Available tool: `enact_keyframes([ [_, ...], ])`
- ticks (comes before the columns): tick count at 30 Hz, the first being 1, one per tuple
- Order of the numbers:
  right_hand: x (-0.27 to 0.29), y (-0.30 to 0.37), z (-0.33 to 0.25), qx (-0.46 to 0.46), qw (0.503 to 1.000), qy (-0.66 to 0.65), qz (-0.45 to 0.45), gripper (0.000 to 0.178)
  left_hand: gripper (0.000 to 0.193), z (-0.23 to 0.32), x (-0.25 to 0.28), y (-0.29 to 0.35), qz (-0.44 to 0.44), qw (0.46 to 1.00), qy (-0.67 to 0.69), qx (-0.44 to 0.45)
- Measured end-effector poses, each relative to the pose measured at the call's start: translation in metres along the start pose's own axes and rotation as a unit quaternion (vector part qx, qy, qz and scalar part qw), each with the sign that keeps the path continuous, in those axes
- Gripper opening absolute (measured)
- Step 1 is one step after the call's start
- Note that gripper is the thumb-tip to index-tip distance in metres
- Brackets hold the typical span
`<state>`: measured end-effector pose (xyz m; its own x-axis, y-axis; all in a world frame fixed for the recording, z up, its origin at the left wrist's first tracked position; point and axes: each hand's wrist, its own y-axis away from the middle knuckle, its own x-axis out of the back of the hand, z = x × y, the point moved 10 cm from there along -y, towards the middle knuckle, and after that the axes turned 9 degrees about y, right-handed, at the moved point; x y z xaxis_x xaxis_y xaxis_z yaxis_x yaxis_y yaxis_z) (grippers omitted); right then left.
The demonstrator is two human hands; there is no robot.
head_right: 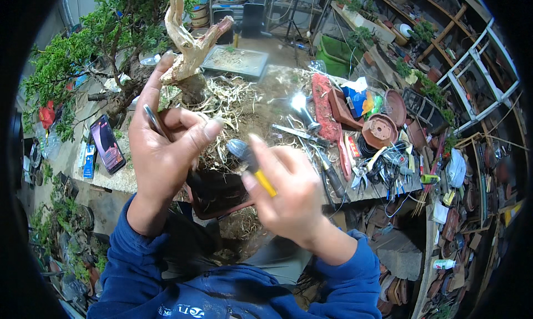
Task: The person uses a metal carving tool and pliers to remove bark and shape deadwood on a bonsai tree. They repeatedly scrape and pull away loose material, rotating the branch to access different areas.
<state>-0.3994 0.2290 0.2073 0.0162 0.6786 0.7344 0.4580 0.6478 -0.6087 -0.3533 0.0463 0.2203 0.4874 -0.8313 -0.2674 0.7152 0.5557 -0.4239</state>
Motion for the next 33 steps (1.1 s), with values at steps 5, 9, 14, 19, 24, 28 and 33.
enact_keyframes([
  [5,0.012,-0.025,0.047,-0.108,0.992,-0.061,-0.016,0.054,0.069,0.009,0.010,-0.009,0.024,0.998,-0.051,-0.018],
  [9,0.002,-0.056,0.037,-0.116,0.938,-0.291,-0.151,0.055,0.067,0.006,0.003,-0.022,-0.007,1.000,0.024,-0.002],
  [14,-0.015,-0.097,0.025,-0.128,0.864,-0.427,-0.235,0.049,0.070,0.005,0.000,-0.030,-0.041,0.998,0.053,0.001],
  [19,-0.026,-0.107,0.029,-0.133,0.817,-0.491,-0.270,0.049,0.070,0.001,0.002,-0.029,-0.052,0.996,0.063,0.024],
  [24,-0.026,-0.107,0.037,-0.143,0.841,-0.451,-0.263,0.052,0.070,0.000,0.002,-0.029,-0.050,0.996,0.070,0.021],
  [28,-0.023,-0.103,0.028,-0.080,0.880,-0.389,-0.261,0.056,0.071,0.003,0.000,-0.028,-0.047,0.997,0.064,0.015],
  [33,-0.012,-0.067,0.068,-0.133,0.916,-0.307,-0.221,0.053,0.070,0.005,0.007,-0.022,-0.020,0.999,0.039,0.025],
])
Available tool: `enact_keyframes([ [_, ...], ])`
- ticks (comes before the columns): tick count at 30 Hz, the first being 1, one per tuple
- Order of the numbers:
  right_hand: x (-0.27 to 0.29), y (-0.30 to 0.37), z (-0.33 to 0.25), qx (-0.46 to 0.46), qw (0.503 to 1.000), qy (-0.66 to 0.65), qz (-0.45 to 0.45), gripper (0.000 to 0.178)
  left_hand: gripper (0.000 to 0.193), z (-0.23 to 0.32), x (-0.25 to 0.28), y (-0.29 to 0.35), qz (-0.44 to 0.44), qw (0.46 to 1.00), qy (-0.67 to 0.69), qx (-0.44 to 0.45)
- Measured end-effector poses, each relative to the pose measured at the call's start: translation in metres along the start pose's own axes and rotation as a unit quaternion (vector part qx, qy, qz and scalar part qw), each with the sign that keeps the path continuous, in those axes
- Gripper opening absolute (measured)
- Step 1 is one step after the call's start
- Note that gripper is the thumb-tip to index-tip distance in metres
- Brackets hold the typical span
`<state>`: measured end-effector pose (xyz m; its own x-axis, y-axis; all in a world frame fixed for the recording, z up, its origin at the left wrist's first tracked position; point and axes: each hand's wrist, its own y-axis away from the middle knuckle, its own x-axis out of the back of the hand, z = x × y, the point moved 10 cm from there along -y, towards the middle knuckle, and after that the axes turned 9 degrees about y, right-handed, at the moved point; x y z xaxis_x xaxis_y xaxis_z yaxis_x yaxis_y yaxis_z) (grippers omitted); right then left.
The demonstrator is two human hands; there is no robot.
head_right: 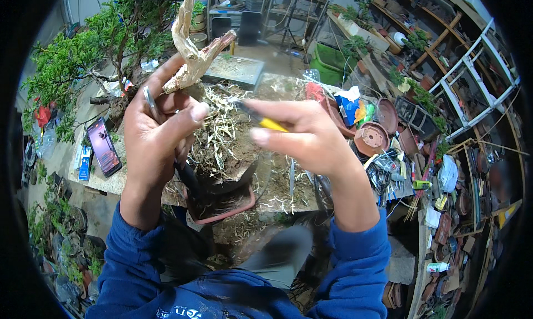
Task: The person uses a metal carving tool and pliers to remove bark and shape deadwood on a bonsai tree. They repeatedly scrape and pull away loose material, rotating the branch to access different areas.
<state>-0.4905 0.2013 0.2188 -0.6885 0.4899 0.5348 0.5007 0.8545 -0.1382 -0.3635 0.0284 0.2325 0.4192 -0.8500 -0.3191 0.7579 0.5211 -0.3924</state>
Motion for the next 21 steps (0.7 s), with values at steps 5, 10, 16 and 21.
enact_keyframes([
  [5,0.024,0.055,0.091,-0.119,0.875,0.410,0.230,0.049,0.055,0.011,0.007,0.015,0.039,0.986,0.155,-0.047],
  [10,-0.016,0.084,0.106,-0.095,0.808,0.523,0.256,0.055,0.035,0.000,-0.016,0.041,0.002,0.957,0.284,0.067],
  [16,-0.091,0.115,-0.071,0.449,0.826,0.264,0.216,0.032,0.030,-0.027,-0.063,0.055,-0.060,0.885,0.401,0.229],
  [21,-0.074,0.109,-0.123,0.428,0.795,0.334,0.270,0.033,0.039,-0.017,-0.077,0.049,-0.147,0.937,0.227,0.222],
])
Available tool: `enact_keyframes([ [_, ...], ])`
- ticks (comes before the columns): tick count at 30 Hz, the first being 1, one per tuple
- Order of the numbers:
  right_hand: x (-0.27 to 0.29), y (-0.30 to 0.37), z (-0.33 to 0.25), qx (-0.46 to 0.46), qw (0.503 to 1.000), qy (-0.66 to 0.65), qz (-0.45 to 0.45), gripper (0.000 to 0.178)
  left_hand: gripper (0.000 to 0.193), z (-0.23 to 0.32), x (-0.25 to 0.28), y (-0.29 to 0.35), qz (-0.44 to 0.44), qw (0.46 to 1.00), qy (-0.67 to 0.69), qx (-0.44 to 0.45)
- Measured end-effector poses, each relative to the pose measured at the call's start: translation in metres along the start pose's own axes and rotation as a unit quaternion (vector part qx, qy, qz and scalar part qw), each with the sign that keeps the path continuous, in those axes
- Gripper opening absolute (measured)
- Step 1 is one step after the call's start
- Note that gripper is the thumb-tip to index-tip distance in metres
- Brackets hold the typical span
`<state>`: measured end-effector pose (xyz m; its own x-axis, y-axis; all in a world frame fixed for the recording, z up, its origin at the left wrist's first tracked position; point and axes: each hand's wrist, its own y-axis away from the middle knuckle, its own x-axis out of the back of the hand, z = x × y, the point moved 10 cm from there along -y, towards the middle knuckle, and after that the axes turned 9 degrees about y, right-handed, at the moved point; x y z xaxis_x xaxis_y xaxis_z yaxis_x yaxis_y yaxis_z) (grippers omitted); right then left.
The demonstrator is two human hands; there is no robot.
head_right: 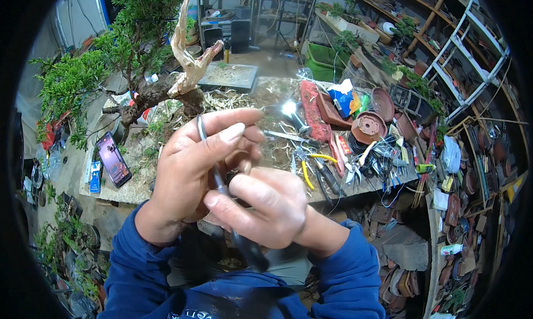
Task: The person uses a metal carving tool and pliers to remove bark and shape deadwood on a bonsai tree. They repeatedly scrape and pull away loose material, rotating the branch to access different areas.
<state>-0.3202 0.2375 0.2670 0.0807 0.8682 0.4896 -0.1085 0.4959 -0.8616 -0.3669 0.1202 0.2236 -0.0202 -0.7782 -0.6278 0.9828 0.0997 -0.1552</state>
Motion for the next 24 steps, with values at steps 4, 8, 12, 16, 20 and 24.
enact_keyframes([
  [4,0.030,-0.017,0.030,-0.129,0.990,-0.050,0.020,0.042,0.035,0.051,0.003,0.012,0.015,0.939,-0.322,-0.120],
  [8,0.045,-0.029,0.057,-0.206,0.971,-0.024,0.115,0.034,0.041,0.121,-0.042,0.062,0.020,0.559,-0.536,-0.633],
  [12,0.036,-0.038,0.067,-0.191,0.969,0.027,0.154,0.025,0.058,0.125,-0.045,0.027,0.016,0.534,-0.613,-0.582],
  [16,0.028,-0.044,0.068,-0.184,0.970,0.026,0.156,0.024,0.063,0.129,-0.053,-0.002,0.006,0.575,-0.639,-0.511],
  [20,0.029,-0.054,0.058,-0.110,0.976,0.065,0.176,0.025,0.046,0.125,-0.057,-0.021,-0.010,0.553,-0.685,-0.474],
  [24,0.030,-0.060,0.054,-0.058,0.978,0.084,0.180,0.023,0.032,0.125,-0.039,-0.036,-0.004,0.597,-0.673,-0.437],
])
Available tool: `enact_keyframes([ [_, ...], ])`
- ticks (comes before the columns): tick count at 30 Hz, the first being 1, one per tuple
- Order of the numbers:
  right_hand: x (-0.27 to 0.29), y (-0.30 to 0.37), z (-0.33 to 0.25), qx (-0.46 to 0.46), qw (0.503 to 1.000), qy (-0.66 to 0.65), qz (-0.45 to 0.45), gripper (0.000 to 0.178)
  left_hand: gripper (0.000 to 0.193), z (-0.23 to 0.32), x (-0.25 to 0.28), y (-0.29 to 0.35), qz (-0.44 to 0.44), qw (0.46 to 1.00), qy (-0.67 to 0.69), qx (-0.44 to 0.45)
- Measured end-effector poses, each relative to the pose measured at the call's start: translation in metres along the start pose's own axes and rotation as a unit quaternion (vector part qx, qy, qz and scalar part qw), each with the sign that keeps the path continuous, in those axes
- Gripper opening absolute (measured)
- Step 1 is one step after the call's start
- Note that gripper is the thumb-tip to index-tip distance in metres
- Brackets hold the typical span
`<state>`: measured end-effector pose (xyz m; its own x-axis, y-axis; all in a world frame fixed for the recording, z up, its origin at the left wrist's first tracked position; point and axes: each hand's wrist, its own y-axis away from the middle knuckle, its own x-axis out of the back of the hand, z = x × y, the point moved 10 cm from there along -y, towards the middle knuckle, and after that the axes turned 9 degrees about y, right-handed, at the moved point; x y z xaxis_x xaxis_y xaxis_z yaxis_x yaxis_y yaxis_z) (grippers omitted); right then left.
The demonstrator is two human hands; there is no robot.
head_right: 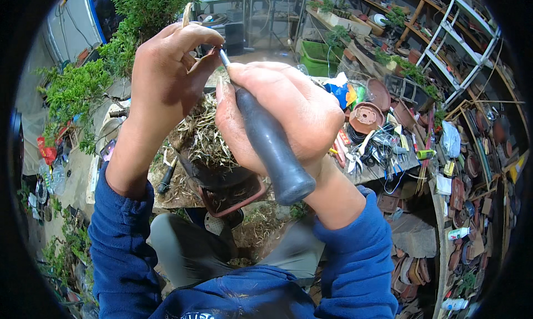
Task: The person uses a metal carving tool and pliers to remove bark and shape deadwood on a bonsai tree. They repeatedly scrape and pull away loose material, rotating the branch to access different areas.
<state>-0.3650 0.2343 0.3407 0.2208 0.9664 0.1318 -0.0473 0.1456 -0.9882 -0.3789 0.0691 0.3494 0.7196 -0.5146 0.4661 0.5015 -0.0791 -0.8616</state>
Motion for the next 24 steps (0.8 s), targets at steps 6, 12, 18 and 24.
enact_keyframes([
  [6,-0.005,-0.017,-0.008,0.012,0.999,0.008,-0.042,0.015,0.022,-0.003,0.000,0.004,0.051,0.996,0.071,-0.027],
  [12,-0.021,-0.044,0.024,-0.147,0.978,-0.068,-0.135,0.010,0.016,-0.004,0.005,0.001,0.080,0.982,0.160,-0.057],
  [18,-0.029,-0.049,0.053,-0.295,0.927,-0.134,-0.189,0.017,0.016,0.004,0.004,0.000,0.063,0.992,0.065,-0.086],
  [24,-0.022,-0.030,0.055,-0.256,0.935,-0.201,-0.142,0.018,0.016,0.001,0.010,0.004,0.092,0.989,0.088,-0.075],
])
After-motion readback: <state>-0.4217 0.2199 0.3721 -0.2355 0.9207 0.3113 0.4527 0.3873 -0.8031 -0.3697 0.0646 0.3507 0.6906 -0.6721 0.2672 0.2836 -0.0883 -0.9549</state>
